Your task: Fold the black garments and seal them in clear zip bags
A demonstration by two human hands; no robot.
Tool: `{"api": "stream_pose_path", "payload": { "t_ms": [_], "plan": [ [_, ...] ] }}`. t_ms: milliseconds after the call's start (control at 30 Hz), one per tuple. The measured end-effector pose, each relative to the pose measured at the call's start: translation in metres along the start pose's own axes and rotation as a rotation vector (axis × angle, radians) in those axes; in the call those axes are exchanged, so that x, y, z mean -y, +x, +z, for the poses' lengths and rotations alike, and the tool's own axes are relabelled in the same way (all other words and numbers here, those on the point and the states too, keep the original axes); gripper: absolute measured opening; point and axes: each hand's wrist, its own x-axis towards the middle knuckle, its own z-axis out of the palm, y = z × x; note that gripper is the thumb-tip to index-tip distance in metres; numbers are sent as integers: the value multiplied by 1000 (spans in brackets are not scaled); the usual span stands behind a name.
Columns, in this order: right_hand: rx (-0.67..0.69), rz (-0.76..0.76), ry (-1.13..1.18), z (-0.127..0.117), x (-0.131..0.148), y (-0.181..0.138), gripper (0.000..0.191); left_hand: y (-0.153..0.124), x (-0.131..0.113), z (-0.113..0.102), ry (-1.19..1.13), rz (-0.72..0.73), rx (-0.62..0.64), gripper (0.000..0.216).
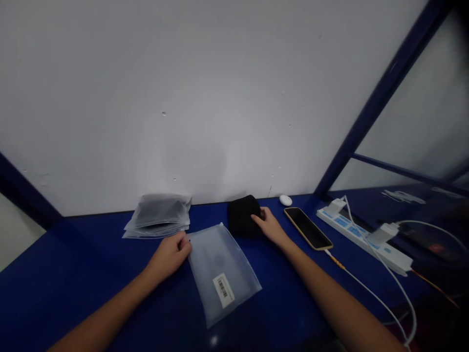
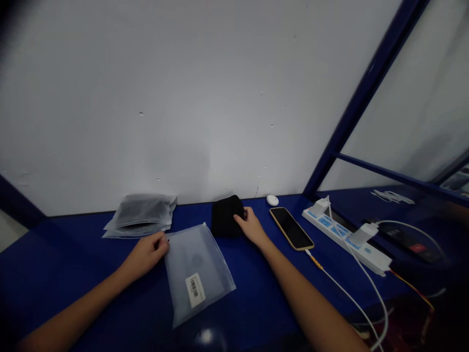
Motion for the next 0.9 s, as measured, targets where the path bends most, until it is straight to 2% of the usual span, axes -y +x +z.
{"api": "stream_pose_path", "payload": {
  "t_ms": [100, 200, 233, 300, 433, 533, 633, 767, 900],
  "plan": [
    [-54, -121, -72, 4, 2, -2, 45, -8, -8, -1, 305, 111, -184, 22],
    [-141, -213, -118, 5, 6, -5, 47, -20, -33, 3, 308, 374, -202, 15],
    [-175, -249, -140, 4, 9, -6, 47, -24, -44, 6, 266, 447, -174, 14],
    [-247, -346, -211, 3, 14, -8, 46, -30, -66, 14, 188, 494, -84, 29],
    [-316, -546, -338, 0, 26, -15, 41, -29, -92, 38, 229, 331, 159, 59],
    [-278, -612, -395, -1, 35, -21, 40, -23, -87, 48, 316, 264, 375, 70],
    [-190, -622, -438, 2, 39, -26, 44, -23, -70, 44, 350, 309, 457, 72],
    [-41, -575, -498, 8, 39, -31, 54, -32, -45, 17, 338, 404, 480, 71],
    [183, -543, -602, 17, 31, -35, 62, -43, -21, -16, 344, 438, 473, 70]
  ]
}}
